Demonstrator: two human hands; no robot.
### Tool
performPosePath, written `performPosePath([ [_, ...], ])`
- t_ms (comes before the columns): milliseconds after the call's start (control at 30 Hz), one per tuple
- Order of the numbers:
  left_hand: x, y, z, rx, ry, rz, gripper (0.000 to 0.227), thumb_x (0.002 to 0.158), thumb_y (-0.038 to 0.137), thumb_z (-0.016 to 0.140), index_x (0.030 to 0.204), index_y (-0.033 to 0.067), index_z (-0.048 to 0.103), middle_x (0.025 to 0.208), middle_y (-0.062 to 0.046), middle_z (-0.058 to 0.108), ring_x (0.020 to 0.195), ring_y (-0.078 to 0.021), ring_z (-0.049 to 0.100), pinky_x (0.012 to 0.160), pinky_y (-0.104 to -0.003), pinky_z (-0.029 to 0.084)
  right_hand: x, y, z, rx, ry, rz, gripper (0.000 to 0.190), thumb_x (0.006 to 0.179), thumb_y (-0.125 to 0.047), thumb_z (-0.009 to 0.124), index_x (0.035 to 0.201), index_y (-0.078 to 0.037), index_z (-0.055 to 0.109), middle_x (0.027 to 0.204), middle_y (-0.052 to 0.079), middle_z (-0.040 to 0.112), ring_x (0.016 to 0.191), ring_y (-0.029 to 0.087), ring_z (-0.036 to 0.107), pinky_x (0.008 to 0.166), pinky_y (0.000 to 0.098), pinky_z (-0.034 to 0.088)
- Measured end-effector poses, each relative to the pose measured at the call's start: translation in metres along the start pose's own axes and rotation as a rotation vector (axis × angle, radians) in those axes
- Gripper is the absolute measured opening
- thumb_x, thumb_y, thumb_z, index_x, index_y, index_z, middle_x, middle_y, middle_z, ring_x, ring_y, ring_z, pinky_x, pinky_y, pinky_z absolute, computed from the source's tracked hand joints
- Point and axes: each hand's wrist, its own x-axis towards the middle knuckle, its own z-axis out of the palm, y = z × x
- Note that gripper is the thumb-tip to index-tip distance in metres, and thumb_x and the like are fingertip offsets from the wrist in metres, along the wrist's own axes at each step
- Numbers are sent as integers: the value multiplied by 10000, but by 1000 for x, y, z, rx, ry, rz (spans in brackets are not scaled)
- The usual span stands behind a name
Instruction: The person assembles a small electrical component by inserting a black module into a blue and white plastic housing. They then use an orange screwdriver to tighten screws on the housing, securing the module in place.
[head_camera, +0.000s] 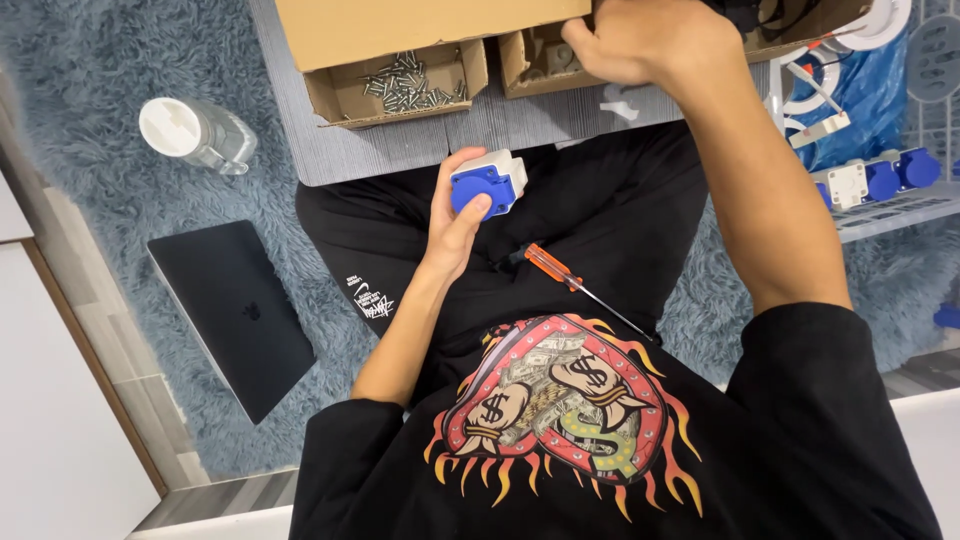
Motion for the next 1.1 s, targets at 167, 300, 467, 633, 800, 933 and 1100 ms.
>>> performPosePath([
  [167,-1,-2,0,-51,2,-16,642,995,369,824,1514,155,513,1367,-118,584,1169,-247,680,1039,-364,596,-1,12,4,42,109,-122,527,1159,-386,429,958,71,597,783,241,647,697,436,596,637,563,449],
  [300,0,1,3,-69,-9,-23,665,996,394,825,1524,149,503,1370,-142,599,1143,-349,750,1052,-396,606,-42,16,-8,78,198,-246,406,1185,-316,464,1239,46,639,1079,288,716,871,532,664,707,628,495],
  [467,-1,4,10,-91,-31,25,701,1002,457,853,1516,137,499,1372,-154,584,1188,-350,731,1091,-462,640,-103,30,9,233,663,-566,335,1184,-108,957,1420,30,763,1159,125,766,988,291,670,906,437,524],
  [633,0,-1,6,104,1,71,655,954,489,865,1448,185,560,1343,-44,554,1126,-177,625,964,-324,589,-123,11,67,717,781,-589,184,1123,32,933,1147,33,751,1134,189,688,1004,274,641,868,366,502],
  [800,4,-14,0,133,4,85,648,919,488,882,1423,222,573,1268,-12,575,1058,-121,580,908,-249,492,-109,7,129,994,647,-556,268,970,-30,950,1197,-40,808,1156,82,534,1025,188,550,898,290,489],
  [933,5,-31,-10,14,5,104,657,959,312,902,1472,108,545,1291,-64,661,1141,-112,655,991,-287,580,-102,-3,156,1163,620,-679,243,962,33,907,1190,49,824,1118,176,593,828,177,682,792,340,588],
  [1100,5,-31,-4,31,-29,92,699,921,268,933,1480,108,546,1274,-63,681,1132,-116,667,980,-299,586,-102,-16,159,1279,585,-700,271,959,78,871,1205,112,762,1147,236,663,859,239,746,779,357,637],
])
